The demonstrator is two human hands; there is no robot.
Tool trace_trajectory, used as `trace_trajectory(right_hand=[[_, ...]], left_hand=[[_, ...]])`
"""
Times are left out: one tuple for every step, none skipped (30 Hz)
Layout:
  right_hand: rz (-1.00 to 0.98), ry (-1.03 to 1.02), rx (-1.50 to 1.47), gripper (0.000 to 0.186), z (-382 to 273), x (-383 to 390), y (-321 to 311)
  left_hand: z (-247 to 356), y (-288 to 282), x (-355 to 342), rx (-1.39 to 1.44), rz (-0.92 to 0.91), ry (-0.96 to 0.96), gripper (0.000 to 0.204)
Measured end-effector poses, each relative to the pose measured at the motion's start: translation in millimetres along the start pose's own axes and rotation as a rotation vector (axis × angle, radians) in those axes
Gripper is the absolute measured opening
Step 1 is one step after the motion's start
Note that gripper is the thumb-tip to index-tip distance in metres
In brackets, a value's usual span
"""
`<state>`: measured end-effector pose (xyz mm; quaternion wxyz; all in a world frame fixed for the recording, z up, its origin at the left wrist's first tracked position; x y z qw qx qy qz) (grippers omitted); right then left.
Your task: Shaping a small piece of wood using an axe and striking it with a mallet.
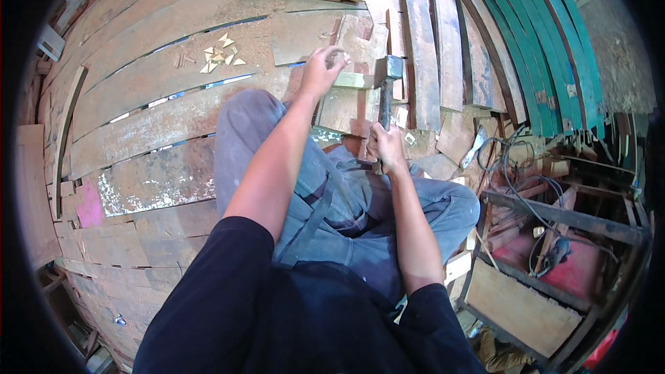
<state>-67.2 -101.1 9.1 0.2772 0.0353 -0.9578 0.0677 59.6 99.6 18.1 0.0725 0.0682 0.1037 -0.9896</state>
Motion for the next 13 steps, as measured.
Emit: trace_trajectory(right_hand=[[0.013, -0.022, -0.035, 0.038, -4.1, 4.1, 2.6], [0.040, -0.032, -0.034, 0.034, -5.7, 3.9, 0.8], [0.118, -0.097, 0.025, 0.031, -12.6, 4.5, -7.3], [0.109, -0.148, 0.010, 0.029, -32.1, 12.7, -9.5], [0.102, -0.198, -0.006, 0.027, -56.5, 23.8, -11.1], [0.074, -0.232, -0.085, 0.030, -80.5, 34.2, -7.8], [0.055, -0.268, -0.162, 0.033, -104.2, 44.6, -6.7], [0.084, -0.345, -0.158, 0.033, -126.9, 54.2, -7.2], [0.116, -0.427, -0.151, 0.033, -148.5, 63.5, -8.9], [0.084, -0.506, -0.172, 0.030, -166.6, 71.7, -9.0], [0.051, -0.587, -0.192, 0.028, -182.4, 79.8, -9.2], [0.060, -0.598, -0.199, 0.027, -191.3, 85.6, -10.1], [0.072, -0.639, -0.182, 0.026, -198.4, 92.6, -12.9]], left_hand=[[-7.6, -10.6, -3.3, 0.101, 0.123, -0.008, 0.029], [-9.7, -23.2, -7.3, 0.164, 0.246, 0.072, 0.029], [-18.4, -29.0, -13.2, 0.154, 0.255, 0.068, 0.029], [-29.1, -36.6, -12.1, 0.193, 0.369, 0.010, 0.031], [-38.1, -44.0, -9.0, 0.229, 0.482, -0.049, 0.032], [-44.3, -52.1, -7.3, 0.220, 0.552, -0.080, 0.033], [-47.2, -51.7, -8.2, 0.217, 0.547, -0.091, 0.033], [-53.4, -54.0, -8.6, 0.258, 0.559, -0.127, 0.033], [-58.4, -54.3, -8.9, 0.304, 0.570, -0.160, 0.032], [-59.8, -52.3, -9.6, 0.306, 0.564, -0.164, 0.032], [-62.4, -49.3, -10.7, 0.311, 0.553, -0.176, 0.032], [-64.9, -46.1, -11.4, 0.315, 0.542, -0.187, 0.032], [-65.4, -43.5, -12.9, 0.318, 0.541, -0.187, 0.032]])
Point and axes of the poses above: each hand's wrist, its own x-axis away from the middle knuckle, its own y-axis out of the palm, z = x × y, the point moved 8 cm from there along -x, towards the middle knuckle, and after that the axes turned 10 degrees about x, right-handed, at the moved point
